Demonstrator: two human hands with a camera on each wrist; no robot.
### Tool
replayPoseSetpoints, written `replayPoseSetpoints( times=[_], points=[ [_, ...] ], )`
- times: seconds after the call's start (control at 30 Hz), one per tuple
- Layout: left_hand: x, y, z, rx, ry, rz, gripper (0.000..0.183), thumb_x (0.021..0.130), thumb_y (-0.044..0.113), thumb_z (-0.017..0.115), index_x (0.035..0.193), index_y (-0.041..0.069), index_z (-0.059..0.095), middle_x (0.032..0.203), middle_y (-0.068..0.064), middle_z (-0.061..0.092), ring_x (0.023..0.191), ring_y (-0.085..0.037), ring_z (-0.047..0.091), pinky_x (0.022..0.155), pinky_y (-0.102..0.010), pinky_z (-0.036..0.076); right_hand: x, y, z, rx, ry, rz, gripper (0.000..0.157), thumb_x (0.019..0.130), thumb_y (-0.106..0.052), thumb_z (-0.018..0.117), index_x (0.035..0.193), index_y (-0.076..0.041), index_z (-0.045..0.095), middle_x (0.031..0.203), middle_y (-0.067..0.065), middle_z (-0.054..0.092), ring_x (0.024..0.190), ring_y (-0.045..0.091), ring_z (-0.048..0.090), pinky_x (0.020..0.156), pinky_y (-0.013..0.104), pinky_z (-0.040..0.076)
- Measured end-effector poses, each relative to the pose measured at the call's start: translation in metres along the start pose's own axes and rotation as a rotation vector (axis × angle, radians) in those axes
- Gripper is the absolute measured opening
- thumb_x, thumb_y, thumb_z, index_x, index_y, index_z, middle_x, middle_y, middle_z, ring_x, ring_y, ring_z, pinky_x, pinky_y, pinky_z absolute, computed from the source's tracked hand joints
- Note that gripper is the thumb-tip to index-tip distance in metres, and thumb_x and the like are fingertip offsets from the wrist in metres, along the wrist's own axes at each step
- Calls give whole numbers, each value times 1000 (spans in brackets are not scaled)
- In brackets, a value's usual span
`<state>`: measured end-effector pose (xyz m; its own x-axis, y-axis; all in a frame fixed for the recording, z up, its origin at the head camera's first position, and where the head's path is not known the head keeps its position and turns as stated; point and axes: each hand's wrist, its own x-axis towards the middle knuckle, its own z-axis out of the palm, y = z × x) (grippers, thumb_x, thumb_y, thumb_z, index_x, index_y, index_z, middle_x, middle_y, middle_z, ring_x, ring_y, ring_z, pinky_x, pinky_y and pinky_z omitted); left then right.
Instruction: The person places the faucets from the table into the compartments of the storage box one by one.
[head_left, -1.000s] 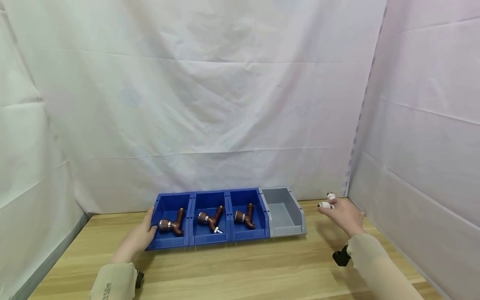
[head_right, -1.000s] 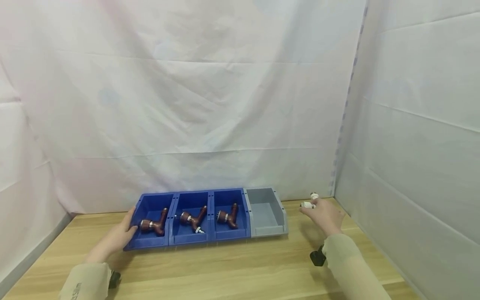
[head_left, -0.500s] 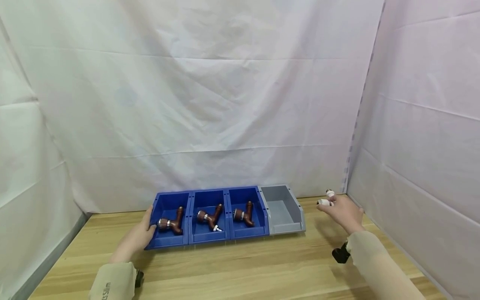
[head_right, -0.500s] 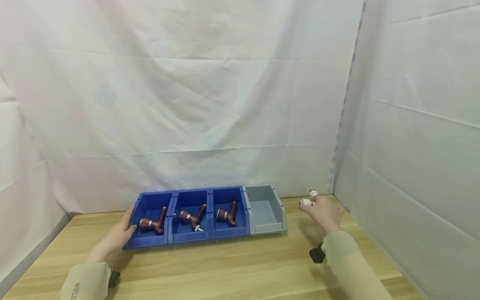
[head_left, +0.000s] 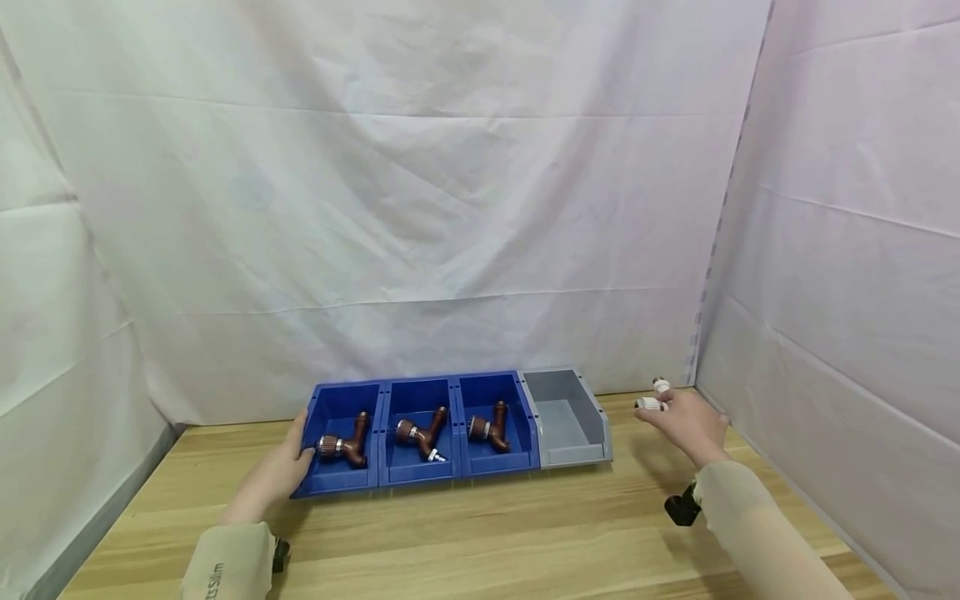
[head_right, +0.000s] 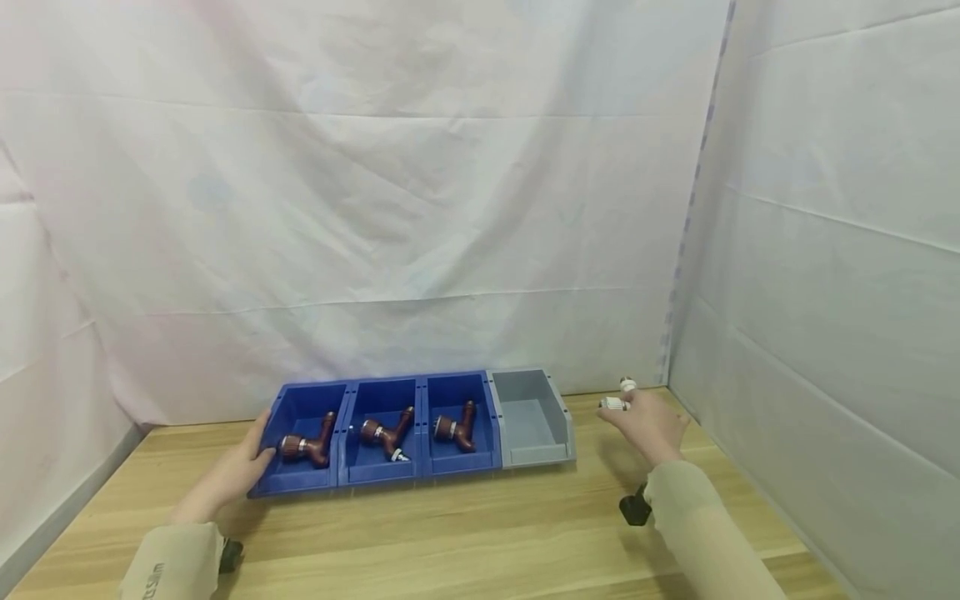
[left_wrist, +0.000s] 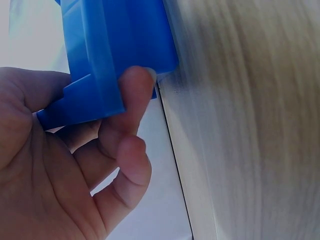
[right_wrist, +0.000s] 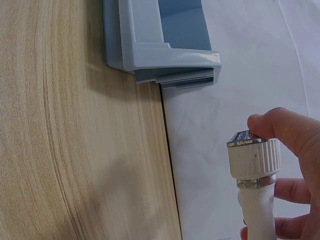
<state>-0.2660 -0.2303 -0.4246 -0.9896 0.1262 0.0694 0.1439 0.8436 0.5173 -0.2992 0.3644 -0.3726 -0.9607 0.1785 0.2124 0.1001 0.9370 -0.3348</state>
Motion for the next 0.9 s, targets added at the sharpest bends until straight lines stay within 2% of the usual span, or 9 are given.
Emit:
replayPoseSetpoints(
  times=[0.4, 0.63, 0.9],
  points=[
    [0, -1, 1, 1, 2, 1, 65, 93, 16, 35, 140, 2, -8, 127, -37, 29, 106, -49, 41, 81, -58, 35, 0, -5, -3, -15, -8, -4, 83, 62, -76, 50, 111, -10, 58, 112, 18, 55, 98, 38, 50, 71, 69, 22],
    [0, 1, 0, -4, -3, -8, 65, 94, 17, 35, 140, 3, -8, 128, -36, 29, 106, -49, 42, 81, -58, 35, 2, -7, -3, -21, 0, -2, 81, 60, -77, 51, 108, -11, 59, 106, 14, 59, 89, 32, 54, 65, 56, 28],
    [0, 0, 1, 5, 2, -11, 65, 93, 16, 36, 140, 3, -8, 126, -36, 31, 105, -48, 44, 80, -57, 36, 3, -8, -4, -28, 18, -8, 79, 60, -76, 52, 107, -13, 60, 102, 12, 60, 83, 28, 55, 58, 44, 29]
  ],
)
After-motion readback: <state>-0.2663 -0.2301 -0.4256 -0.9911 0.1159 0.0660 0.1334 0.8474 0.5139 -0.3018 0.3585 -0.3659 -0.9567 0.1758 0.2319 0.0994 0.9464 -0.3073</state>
